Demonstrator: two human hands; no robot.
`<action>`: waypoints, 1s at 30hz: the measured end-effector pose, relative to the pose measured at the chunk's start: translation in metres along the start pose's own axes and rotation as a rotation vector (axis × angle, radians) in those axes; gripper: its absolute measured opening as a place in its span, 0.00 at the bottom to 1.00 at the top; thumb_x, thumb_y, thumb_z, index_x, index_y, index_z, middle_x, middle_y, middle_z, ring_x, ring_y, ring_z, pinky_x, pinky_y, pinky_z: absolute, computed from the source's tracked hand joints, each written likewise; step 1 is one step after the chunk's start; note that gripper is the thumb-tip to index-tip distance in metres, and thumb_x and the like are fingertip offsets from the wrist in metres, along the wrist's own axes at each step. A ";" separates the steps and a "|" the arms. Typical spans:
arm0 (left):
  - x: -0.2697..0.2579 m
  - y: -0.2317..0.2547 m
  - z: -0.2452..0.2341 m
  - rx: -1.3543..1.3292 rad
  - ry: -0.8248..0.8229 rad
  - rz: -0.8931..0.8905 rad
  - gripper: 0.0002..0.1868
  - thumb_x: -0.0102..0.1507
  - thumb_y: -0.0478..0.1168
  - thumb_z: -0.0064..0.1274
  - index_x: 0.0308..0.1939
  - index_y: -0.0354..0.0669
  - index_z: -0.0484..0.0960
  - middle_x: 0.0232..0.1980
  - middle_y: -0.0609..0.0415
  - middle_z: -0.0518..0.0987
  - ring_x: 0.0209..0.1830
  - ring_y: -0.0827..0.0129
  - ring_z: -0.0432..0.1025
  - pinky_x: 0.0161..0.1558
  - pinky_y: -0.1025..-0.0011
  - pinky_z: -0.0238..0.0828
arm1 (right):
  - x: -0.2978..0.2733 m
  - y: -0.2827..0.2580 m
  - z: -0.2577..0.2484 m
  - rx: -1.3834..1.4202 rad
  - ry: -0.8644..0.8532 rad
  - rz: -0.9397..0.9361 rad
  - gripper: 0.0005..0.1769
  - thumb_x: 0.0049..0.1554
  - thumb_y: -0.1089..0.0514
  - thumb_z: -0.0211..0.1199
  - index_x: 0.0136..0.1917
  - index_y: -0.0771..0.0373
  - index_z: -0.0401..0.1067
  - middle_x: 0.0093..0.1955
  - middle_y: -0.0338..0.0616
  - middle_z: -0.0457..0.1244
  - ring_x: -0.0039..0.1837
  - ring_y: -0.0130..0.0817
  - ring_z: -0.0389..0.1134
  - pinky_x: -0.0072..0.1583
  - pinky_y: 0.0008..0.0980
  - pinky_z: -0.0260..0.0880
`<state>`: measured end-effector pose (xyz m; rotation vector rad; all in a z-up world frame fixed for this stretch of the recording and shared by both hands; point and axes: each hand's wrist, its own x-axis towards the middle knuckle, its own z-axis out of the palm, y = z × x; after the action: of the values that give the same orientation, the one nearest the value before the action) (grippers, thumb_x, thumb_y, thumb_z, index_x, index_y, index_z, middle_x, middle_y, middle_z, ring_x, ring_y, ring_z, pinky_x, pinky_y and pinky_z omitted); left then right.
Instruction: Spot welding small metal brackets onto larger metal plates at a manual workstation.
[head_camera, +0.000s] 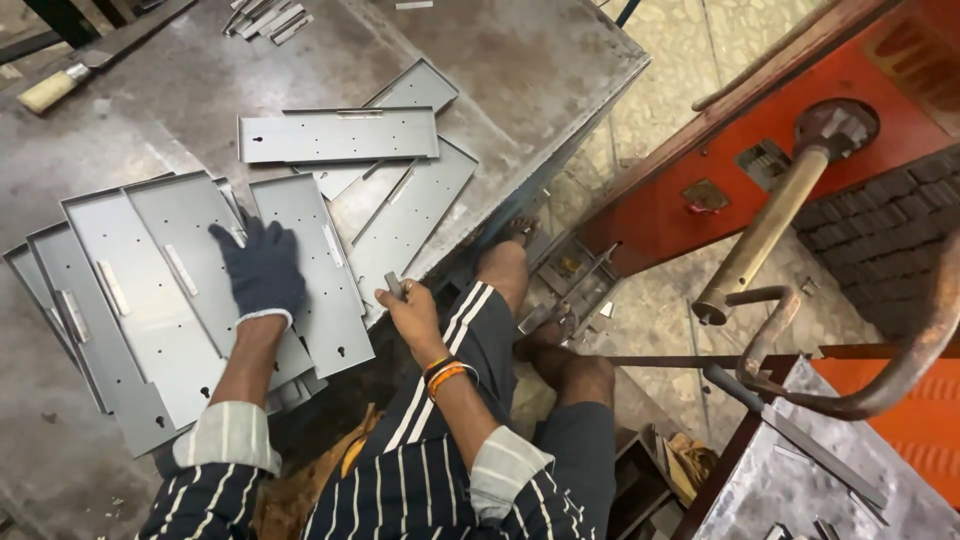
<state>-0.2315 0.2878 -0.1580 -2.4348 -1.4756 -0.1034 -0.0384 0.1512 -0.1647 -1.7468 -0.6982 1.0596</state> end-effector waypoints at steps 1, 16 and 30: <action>-0.003 -0.003 -0.009 -0.002 0.000 -0.001 0.23 0.61 0.41 0.52 0.61 0.51 0.81 0.73 0.55 0.76 0.82 0.54 0.60 0.81 0.32 0.24 | -0.001 0.003 -0.001 -0.002 0.000 0.000 0.17 0.54 0.52 0.70 0.39 0.69 0.72 0.33 0.35 0.61 0.38 0.24 0.58 0.43 0.31 0.61; -0.020 -0.058 0.006 -0.389 0.121 -0.094 0.16 0.61 0.39 0.51 0.50 0.58 0.88 0.64 0.56 0.83 0.76 0.52 0.67 0.79 0.30 0.18 | -0.005 0.001 -0.017 0.064 -0.041 0.002 0.13 0.55 0.55 0.69 0.41 0.66 0.72 0.34 0.33 0.60 0.39 0.22 0.58 0.43 0.28 0.59; -0.027 -0.102 0.008 -0.223 -0.016 -0.195 0.09 0.67 0.41 0.50 0.43 0.53 0.88 0.53 0.60 0.84 0.65 0.57 0.71 0.79 0.26 0.18 | 0.002 0.013 -0.006 0.072 -0.062 -0.009 0.13 0.54 0.54 0.70 0.41 0.66 0.72 0.33 0.31 0.59 0.38 0.21 0.56 0.41 0.28 0.56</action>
<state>-0.3347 0.3107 -0.1500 -2.4559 -1.7927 -0.3053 -0.0325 0.1451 -0.1763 -1.6536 -0.6971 1.1233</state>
